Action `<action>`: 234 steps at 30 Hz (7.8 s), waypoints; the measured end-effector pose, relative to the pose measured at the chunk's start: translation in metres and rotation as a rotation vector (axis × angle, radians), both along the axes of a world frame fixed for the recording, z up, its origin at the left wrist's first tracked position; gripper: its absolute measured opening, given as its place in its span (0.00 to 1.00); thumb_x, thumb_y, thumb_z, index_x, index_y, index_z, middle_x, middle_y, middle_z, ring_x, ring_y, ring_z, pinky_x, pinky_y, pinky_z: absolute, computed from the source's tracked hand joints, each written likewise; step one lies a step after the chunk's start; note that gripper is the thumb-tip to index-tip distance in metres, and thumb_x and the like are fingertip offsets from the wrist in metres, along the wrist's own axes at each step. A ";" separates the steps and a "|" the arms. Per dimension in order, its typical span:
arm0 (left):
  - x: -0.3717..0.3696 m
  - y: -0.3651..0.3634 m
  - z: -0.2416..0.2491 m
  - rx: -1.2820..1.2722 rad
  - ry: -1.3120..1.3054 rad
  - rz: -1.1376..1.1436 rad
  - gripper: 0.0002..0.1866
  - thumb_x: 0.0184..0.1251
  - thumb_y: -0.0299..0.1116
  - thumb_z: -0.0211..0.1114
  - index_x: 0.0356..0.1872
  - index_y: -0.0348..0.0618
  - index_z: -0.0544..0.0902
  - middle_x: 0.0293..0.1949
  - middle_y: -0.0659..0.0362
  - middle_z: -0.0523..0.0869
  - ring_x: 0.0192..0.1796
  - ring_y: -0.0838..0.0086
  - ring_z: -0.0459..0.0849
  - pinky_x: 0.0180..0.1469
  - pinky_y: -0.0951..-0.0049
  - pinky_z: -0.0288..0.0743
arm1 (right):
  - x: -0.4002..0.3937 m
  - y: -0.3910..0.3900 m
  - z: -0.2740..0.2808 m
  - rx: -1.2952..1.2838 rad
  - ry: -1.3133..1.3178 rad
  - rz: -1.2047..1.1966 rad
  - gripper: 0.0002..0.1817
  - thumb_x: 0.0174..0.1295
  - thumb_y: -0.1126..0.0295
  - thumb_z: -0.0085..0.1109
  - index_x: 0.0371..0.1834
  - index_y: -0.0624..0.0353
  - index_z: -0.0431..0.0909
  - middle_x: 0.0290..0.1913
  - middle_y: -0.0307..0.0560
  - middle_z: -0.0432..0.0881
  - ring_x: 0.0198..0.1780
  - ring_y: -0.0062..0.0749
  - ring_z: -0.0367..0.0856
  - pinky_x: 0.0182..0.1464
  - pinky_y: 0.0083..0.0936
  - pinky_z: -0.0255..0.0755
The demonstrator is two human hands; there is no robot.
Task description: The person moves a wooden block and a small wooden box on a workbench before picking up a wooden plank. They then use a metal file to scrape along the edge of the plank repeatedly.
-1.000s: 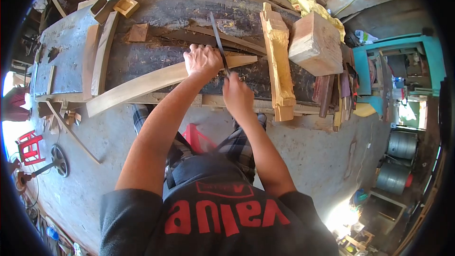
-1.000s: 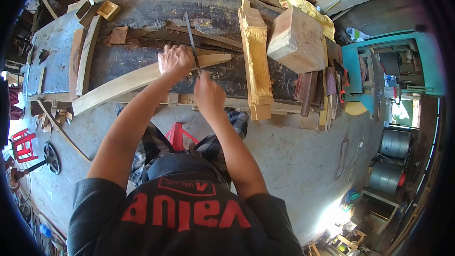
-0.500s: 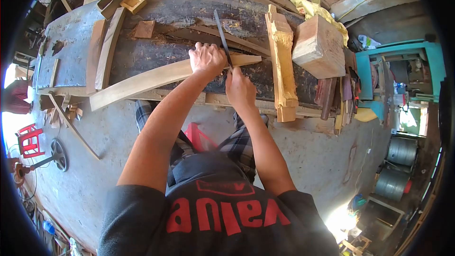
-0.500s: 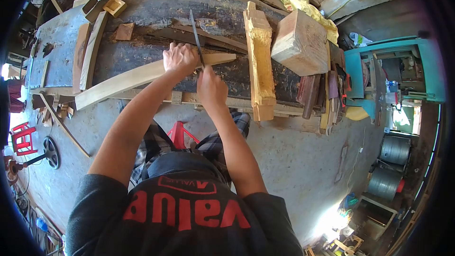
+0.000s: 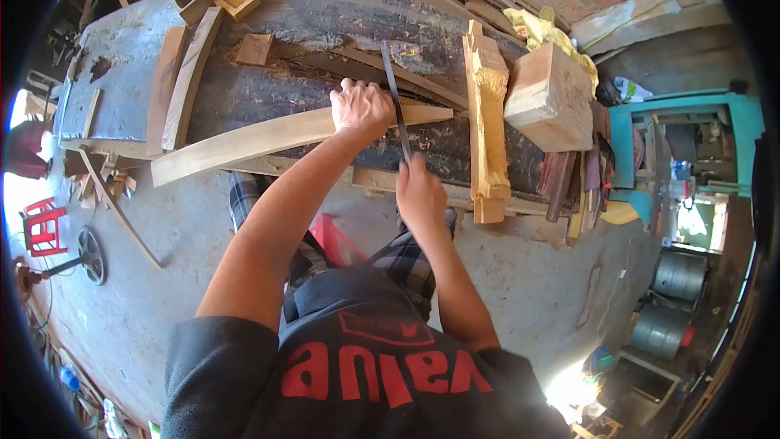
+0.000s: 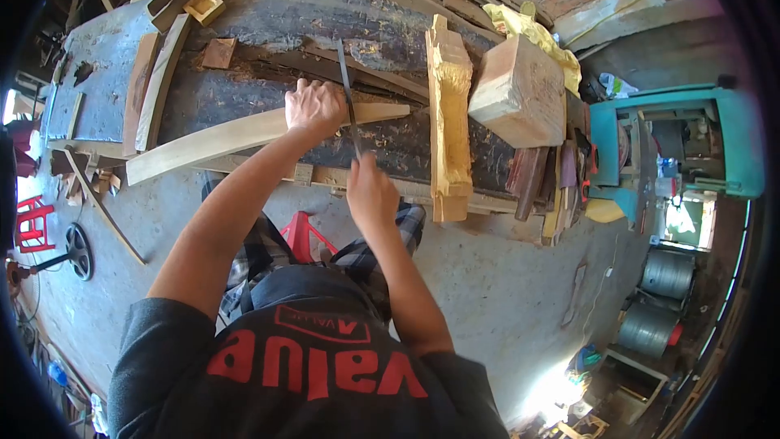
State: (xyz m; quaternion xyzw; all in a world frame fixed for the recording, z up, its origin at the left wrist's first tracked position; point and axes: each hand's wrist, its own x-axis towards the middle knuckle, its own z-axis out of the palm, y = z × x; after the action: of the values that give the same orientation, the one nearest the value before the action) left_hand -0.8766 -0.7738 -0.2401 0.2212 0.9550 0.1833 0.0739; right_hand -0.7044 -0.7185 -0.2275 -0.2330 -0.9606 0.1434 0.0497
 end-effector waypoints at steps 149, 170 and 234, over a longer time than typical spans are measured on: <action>0.012 -0.008 -0.002 0.027 0.072 -0.054 0.19 0.68 0.42 0.50 0.43 0.40 0.84 0.50 0.52 0.84 0.57 0.59 0.78 0.54 0.51 0.71 | -0.034 -0.001 -0.018 -0.002 0.153 0.000 0.11 0.72 0.61 0.48 0.39 0.57 0.69 0.19 0.57 0.80 0.25 0.57 0.84 0.26 0.52 0.76; 0.009 -0.006 -0.011 0.045 0.114 -0.061 0.18 0.68 0.42 0.50 0.41 0.41 0.84 0.48 0.52 0.84 0.57 0.59 0.78 0.53 0.50 0.73 | -0.006 -0.018 -0.022 0.060 0.068 -0.087 0.12 0.73 0.59 0.49 0.35 0.55 0.68 0.17 0.51 0.80 0.21 0.50 0.84 0.21 0.45 0.76; 0.009 -0.008 -0.006 0.030 0.062 -0.047 0.19 0.65 0.42 0.50 0.45 0.40 0.82 0.52 0.52 0.83 0.60 0.60 0.77 0.56 0.49 0.72 | 0.019 -0.025 -0.035 0.118 0.119 -0.042 0.12 0.73 0.60 0.49 0.38 0.56 0.70 0.17 0.51 0.80 0.19 0.50 0.82 0.20 0.43 0.75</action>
State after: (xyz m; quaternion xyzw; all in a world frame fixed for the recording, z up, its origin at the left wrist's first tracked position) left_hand -0.8673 -0.7818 -0.2462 0.2500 0.9486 0.1888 0.0451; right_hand -0.6857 -0.7440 -0.2628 -0.2411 -0.9575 0.0989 0.1232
